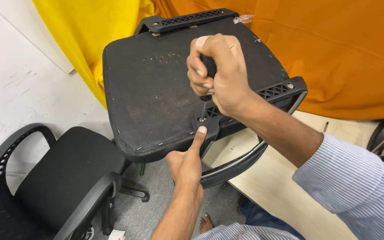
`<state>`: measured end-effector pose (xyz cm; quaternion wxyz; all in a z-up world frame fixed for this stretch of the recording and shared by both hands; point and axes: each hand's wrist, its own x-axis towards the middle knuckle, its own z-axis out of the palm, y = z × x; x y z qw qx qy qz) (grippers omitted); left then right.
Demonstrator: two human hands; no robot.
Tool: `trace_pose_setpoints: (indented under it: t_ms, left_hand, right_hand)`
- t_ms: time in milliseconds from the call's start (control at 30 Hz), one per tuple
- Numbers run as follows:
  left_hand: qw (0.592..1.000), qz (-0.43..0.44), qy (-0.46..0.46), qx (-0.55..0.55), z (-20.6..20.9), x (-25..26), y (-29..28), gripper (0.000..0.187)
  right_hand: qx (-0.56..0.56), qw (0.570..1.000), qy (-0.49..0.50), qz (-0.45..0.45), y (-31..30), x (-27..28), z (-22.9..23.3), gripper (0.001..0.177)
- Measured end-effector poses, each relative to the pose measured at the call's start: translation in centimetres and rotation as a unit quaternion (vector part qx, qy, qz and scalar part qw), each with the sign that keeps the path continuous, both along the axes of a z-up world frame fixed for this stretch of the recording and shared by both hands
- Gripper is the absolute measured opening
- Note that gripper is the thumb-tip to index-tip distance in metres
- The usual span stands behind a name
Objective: The person attaches a black plastic frame to the underside of an office chair seat using a screwdriver and screws. They align the frame, insert screws, and tighten them to secure the frame to the seat.
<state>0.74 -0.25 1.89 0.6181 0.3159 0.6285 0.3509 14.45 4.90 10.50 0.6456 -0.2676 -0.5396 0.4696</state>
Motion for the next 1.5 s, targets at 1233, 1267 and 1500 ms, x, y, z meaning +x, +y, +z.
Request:
trace_pose_setpoints:
  t_ms: [1233, 1267, 1500]
  left_hand:
    - [0.999, -0.046, -0.008, 0.02, 0.7, -12.4, 8.5, 0.076]
    - [0.998, -0.043, -0.036, 0.004, 0.2, -12.2, 9.2, 0.074]
    - [0.997, -0.001, -0.07, 0.017, -2.1, -11.1, 10.2, 0.073]
  right_hand:
    - [-0.01, 0.989, -0.049, 0.136, 1.3, 4.1, 0.4, 0.047]
    - [-0.01, 0.987, -0.057, 0.147, 1.4, 3.7, 0.4, 0.046]
    - [-0.022, 0.986, -0.106, 0.127, 1.8, 1.0, 0.7, 0.046]
